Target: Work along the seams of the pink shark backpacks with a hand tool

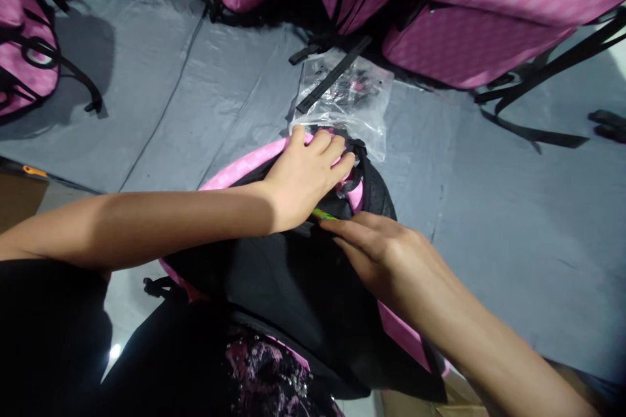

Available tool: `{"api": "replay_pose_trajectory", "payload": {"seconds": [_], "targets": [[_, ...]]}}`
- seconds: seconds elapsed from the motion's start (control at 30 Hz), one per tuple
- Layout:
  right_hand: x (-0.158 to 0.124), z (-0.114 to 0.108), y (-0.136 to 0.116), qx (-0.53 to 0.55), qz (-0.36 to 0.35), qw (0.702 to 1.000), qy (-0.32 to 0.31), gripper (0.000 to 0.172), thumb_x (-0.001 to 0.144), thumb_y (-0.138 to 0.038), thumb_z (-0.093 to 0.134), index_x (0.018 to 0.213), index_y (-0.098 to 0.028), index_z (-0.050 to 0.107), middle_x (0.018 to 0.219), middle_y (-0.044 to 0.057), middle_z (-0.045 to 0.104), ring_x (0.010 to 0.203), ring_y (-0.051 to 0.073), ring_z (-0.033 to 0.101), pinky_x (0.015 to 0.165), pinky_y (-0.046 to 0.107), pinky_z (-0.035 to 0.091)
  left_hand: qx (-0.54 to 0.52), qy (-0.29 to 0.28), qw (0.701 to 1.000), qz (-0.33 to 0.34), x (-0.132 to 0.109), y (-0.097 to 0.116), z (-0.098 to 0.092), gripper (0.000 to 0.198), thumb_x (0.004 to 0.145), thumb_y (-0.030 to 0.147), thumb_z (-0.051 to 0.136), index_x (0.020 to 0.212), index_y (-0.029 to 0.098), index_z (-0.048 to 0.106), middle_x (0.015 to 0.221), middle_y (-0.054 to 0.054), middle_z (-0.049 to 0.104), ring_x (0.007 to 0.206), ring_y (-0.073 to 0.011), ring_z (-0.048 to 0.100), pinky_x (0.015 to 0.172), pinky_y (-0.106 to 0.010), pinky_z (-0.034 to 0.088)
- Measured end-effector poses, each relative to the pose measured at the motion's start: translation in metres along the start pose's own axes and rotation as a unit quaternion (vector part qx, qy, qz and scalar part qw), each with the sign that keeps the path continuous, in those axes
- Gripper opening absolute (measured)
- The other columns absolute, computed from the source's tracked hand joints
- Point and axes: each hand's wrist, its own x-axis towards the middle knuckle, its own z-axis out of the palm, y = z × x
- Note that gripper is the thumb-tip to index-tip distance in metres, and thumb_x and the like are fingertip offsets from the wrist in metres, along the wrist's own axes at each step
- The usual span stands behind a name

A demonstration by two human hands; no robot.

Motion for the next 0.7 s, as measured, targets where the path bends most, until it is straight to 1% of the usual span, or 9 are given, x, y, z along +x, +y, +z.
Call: {"api": "replay_pose_trajectory", "payload": {"seconds": [0.17, 0.27, 0.37, 0.43, 0.47, 0.53, 0.63, 0.7], "targets": [[0.002, -0.002, -0.003, -0.002, 0.013, 1.0, -0.009, 0.033, 0.093, -0.01, 0.049, 0.111, -0.021, 0.074, 0.085, 0.005, 0.072, 0.066, 0.015, 0.067, 0.057, 0.026, 0.05, -0.013, -0.015, 1.0, -0.004, 0.0, -0.001, -0.001, 0.071, 0.087, 0.031, 0.057, 0.153, 0.027, 0.034, 0.152, -0.009, 0.042, 0.136, -0.0331, 0.038, 0.113, -0.052, 0.029], [0.001, 0.0, -0.005, 0.01, 0.04, 0.999, -0.009, 0.033, 0.093, -0.012, 0.049, 0.113, -0.022, 0.074, 0.087, 0.005, 0.074, 0.07, 0.017, 0.07, 0.061, 0.027, 0.052, -0.032, -0.018, 0.999, -0.006, 0.0, -0.001, 0.0, 0.073, 0.086, 0.031, 0.059, 0.154, 0.031, 0.033, 0.151, -0.008, 0.042, 0.137, -0.0346, 0.036, 0.113, -0.053, 0.029], [0.0, 0.002, -0.009, 0.06, 0.086, 0.995, 0.001, 0.03, 0.092, -0.016, 0.053, 0.114, -0.021, 0.074, 0.097, 0.006, 0.076, 0.075, 0.018, 0.072, 0.066, 0.028, 0.055, -0.065, -0.009, 0.998, -0.009, 0.001, 0.0, 0.002, 0.074, 0.084, 0.031, 0.063, 0.153, 0.03, 0.035, 0.151, -0.009, 0.042, 0.138, -0.0368, 0.034, 0.113, -0.054, 0.028], [0.0, 0.002, -0.013, 0.11, 0.116, 0.987, 0.016, 0.031, 0.092, -0.018, 0.055, 0.116, -0.019, 0.073, 0.101, 0.007, 0.076, 0.072, 0.017, 0.071, 0.069, 0.029, 0.055, -0.071, -0.011, 0.997, -0.009, 0.001, 0.0, 0.002, 0.075, 0.083, 0.033, 0.064, 0.153, 0.03, 0.036, 0.151, -0.009, 0.041, 0.138, -0.0368, 0.034, 0.113, -0.055, 0.027], [0.0, 0.002, -0.015, 0.131, 0.131, 0.982, 0.017, 0.031, 0.091, -0.019, 0.055, 0.116, -0.018, 0.073, 0.099, 0.007, 0.077, 0.067, 0.016, 0.07, 0.068, 0.028, 0.055, -0.068, -0.015, 0.998, -0.009, 0.002, 0.0, 0.002, 0.076, 0.083, 0.034, 0.064, 0.153, 0.03, 0.035, 0.151, -0.009, 0.04, 0.138, -0.0365, 0.034, 0.113, -0.055, 0.027], [0.001, 0.001, -0.018, 0.162, 0.168, 0.972, 0.011, 0.029, 0.091, -0.023, 0.056, 0.113, -0.017, 0.074, 0.084, 0.005, 0.076, 0.054, 0.013, 0.064, 0.06, 0.027, 0.051, -0.059, -0.027, 0.998, -0.01, 0.002, 0.0, 0.001, 0.076, 0.084, 0.036, 0.064, 0.153, 0.031, 0.033, 0.153, -0.008, 0.039, 0.138, -0.0359, 0.034, 0.114, -0.054, 0.026], [0.003, 0.001, -0.022, 0.21, 0.223, 0.952, 0.026, 0.028, 0.09, -0.028, 0.057, 0.108, -0.017, 0.076, 0.061, 0.0, 0.068, 0.041, 0.011, 0.051, 0.048, 0.024, 0.042, -0.051, -0.035, 0.998, -0.01, 0.003, 0.0, -0.002, 0.075, 0.085, 0.036, 0.063, 0.154, 0.031, 0.032, 0.154, -0.008, 0.039, 0.139, -0.0359, 0.034, 0.114, -0.054, 0.027], [0.003, 0.003, -0.023, 0.25, 0.254, 0.933, 0.044, 0.029, 0.089, -0.032, 0.058, 0.105, -0.016, 0.076, 0.054, -0.001, 0.063, 0.037, 0.009, 0.042, 0.042, 0.023, 0.035, -0.051, -0.038, 0.998, -0.011, 0.003, 0.0, -0.003, 0.075, 0.085, 0.035, 0.062, 0.154, 0.031, 0.031, 0.154, -0.007, 0.039, 0.139, -0.0367, 0.034, 0.113, -0.054, 0.027]]}}
